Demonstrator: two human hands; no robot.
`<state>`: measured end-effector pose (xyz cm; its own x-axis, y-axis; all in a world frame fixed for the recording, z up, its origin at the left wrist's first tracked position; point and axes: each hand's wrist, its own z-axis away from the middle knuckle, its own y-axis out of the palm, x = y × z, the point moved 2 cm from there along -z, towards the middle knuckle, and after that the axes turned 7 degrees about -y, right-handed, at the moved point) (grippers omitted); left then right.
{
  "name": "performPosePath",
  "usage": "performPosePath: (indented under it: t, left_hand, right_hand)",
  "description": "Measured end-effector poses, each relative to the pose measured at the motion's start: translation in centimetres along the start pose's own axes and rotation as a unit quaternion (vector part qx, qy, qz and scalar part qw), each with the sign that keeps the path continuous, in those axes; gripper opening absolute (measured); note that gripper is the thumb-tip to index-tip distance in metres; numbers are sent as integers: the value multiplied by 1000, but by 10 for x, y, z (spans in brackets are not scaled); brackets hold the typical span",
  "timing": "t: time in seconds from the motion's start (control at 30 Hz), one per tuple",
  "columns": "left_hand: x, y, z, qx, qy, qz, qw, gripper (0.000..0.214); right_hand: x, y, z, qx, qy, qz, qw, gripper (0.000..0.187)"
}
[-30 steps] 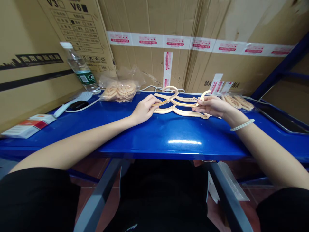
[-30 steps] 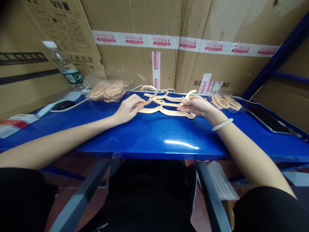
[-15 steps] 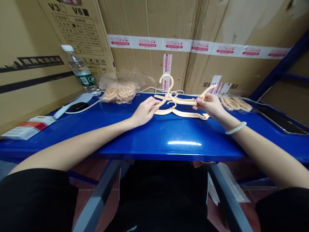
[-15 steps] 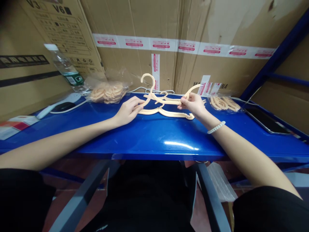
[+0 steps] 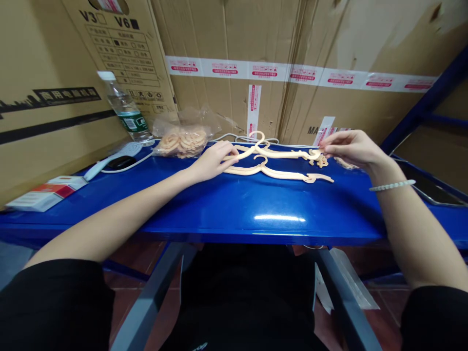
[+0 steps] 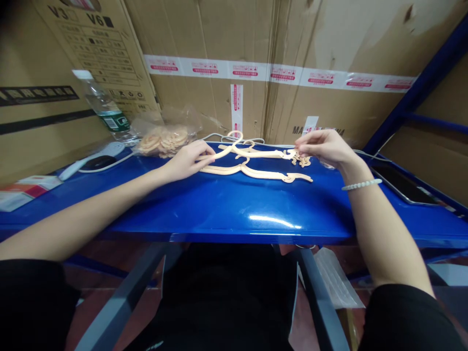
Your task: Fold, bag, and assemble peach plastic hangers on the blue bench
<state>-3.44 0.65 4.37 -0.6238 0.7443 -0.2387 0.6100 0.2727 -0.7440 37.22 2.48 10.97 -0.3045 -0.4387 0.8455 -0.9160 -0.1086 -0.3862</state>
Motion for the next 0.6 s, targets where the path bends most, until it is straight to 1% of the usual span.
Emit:
performPosePath:
  t: [0.07, 0.17, 0.2, 0.27, 0.37, 0.47, 0.53, 0.6]
  left_hand:
    - [0, -2, 0, 27, 28, -7, 999, 17]
    - [-1, 1, 2, 91, 64, -19, 994, 16]
    - [-1, 3, 3, 115, 69, -27, 991, 14]
    - [-1, 7, 5, 154, 71, -43, 985, 12]
    - [-2, 12, 7, 177, 72, -61, 980, 14]
    - [-8, 14, 8, 174, 71, -69, 980, 18]
    - [-18, 11, 9, 138, 45, -57, 988, 19]
    - [-31, 4, 9, 66, -7, -39, 997, 22]
  right_hand:
    - [2, -4, 2, 96, 4, 102, 990, 31]
    - [-1, 2, 5, 240, 33, 228, 943, 31]
    - [-3, 5, 5, 274, 39, 250, 928, 32]
    - [-9, 10, 4, 322, 37, 278, 904, 33]
    - [-15, 15, 2, 345, 12, 325, 880, 33]
    - [-17, 15, 3, 343, 8, 363, 866, 34]
    - [-17, 15, 3, 343, 15, 371, 863, 36]
    - [-16, 15, 5, 352, 24, 372, 859, 37]
